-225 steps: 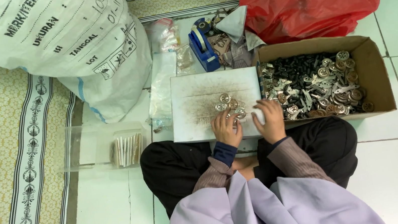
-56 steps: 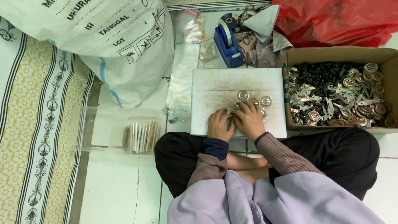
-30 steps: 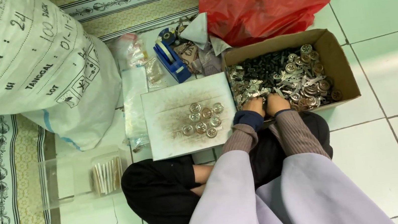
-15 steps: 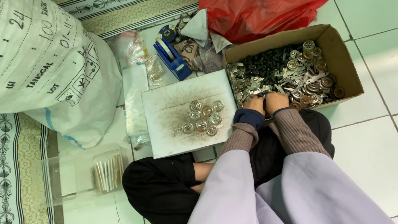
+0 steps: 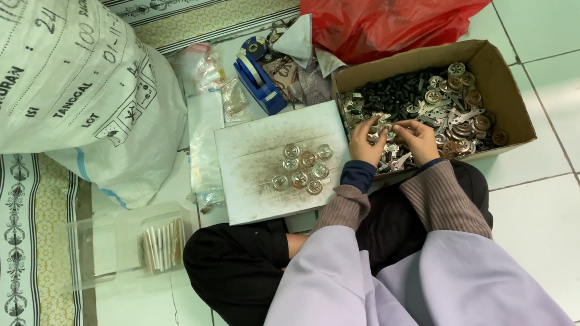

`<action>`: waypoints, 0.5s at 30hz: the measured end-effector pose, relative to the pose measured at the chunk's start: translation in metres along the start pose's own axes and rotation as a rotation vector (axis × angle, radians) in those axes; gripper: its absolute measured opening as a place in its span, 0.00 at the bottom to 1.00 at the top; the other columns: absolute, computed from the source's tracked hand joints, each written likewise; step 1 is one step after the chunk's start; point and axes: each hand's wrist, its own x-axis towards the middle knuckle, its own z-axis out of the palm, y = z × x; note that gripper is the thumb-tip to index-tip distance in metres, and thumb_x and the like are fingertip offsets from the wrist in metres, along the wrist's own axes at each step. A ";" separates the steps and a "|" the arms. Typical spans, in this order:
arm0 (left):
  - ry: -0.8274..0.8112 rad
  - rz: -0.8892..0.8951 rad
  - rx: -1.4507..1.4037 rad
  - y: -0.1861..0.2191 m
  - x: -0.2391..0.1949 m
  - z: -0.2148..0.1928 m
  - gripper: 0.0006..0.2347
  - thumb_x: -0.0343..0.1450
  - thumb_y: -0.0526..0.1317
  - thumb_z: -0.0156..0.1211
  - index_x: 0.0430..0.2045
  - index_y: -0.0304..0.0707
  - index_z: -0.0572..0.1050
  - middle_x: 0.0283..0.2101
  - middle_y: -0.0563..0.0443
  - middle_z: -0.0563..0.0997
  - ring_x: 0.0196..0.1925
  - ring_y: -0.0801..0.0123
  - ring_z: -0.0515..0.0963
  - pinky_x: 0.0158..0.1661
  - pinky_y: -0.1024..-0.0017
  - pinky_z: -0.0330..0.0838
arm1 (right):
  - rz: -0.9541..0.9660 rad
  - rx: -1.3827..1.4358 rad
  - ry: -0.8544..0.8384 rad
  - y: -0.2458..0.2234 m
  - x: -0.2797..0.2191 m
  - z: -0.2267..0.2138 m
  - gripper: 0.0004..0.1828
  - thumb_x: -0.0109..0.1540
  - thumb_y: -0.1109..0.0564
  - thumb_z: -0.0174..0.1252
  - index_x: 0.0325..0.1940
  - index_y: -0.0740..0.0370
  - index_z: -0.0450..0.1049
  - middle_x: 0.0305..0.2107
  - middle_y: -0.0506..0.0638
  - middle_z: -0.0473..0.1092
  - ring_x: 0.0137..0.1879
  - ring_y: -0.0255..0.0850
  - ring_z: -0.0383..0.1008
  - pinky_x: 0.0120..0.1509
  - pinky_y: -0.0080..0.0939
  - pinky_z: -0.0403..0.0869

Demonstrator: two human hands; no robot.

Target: Packing small metal buckles into individual plastic bags while sitting on the floor.

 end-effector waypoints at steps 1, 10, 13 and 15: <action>0.006 -0.001 0.001 -0.003 -0.003 -0.008 0.18 0.75 0.42 0.62 0.61 0.45 0.72 0.54 0.47 0.74 0.54 0.58 0.77 0.53 0.67 0.76 | -0.001 0.000 -0.006 -0.004 -0.004 0.007 0.16 0.70 0.56 0.62 0.57 0.69 0.75 0.38 0.61 0.77 0.42 0.41 0.76 0.53 0.44 0.76; 0.007 0.040 -0.047 -0.010 -0.034 -0.154 0.05 0.71 0.44 0.70 0.38 0.51 0.82 0.36 0.57 0.86 0.41 0.68 0.85 0.41 0.72 0.78 | -0.154 -0.004 -0.281 -0.038 -0.041 0.108 0.13 0.61 0.64 0.69 0.49 0.68 0.80 0.35 0.59 0.79 0.44 0.43 0.79 0.54 0.47 0.76; 0.068 0.303 0.300 0.006 -0.052 -0.214 0.03 0.69 0.38 0.69 0.33 0.48 0.81 0.34 0.54 0.86 0.39 0.62 0.86 0.42 0.67 0.79 | -0.324 -0.276 -0.292 -0.057 -0.054 0.155 0.09 0.62 0.63 0.66 0.47 0.61 0.82 0.37 0.59 0.80 0.49 0.54 0.80 0.58 0.53 0.75; 0.181 0.478 0.688 -0.005 -0.061 -0.242 0.07 0.66 0.37 0.68 0.34 0.53 0.80 0.40 0.60 0.85 0.45 0.66 0.84 0.49 0.65 0.73 | -0.650 -0.463 -0.227 -0.045 -0.052 0.188 0.11 0.60 0.60 0.68 0.43 0.43 0.82 0.41 0.38 0.80 0.55 0.38 0.78 0.63 0.43 0.70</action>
